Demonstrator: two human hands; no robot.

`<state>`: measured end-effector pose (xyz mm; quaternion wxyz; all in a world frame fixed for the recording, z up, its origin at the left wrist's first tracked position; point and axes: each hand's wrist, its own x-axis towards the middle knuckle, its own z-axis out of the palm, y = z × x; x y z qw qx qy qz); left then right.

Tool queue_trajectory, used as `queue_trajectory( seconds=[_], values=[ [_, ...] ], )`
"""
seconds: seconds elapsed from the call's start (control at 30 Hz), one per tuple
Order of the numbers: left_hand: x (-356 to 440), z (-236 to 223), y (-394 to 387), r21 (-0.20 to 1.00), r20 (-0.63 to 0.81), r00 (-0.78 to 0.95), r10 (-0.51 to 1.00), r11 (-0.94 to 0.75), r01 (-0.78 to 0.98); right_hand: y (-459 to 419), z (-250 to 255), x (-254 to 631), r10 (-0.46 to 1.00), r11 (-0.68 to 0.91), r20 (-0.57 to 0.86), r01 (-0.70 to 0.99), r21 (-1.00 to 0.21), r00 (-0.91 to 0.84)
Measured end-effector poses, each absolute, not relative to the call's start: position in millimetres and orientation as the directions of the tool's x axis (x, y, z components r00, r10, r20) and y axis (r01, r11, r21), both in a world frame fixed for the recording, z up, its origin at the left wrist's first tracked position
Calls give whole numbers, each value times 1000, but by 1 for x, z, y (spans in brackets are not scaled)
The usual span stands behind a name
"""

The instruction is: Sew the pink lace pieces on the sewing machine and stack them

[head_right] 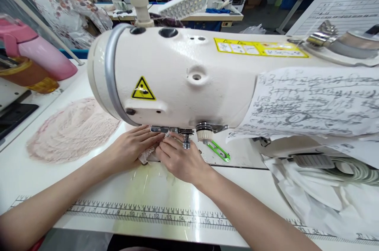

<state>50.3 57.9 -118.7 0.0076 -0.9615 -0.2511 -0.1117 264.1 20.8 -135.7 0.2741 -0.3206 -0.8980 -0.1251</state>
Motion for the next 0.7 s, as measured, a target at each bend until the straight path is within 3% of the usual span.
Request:
queue_trajectory(
  seconds=[0.7],
  values=[
    [63,-120,47,-81,240,825,511,-837,542,20,-126,277,581,657,545,744,125,-604]
  ],
)
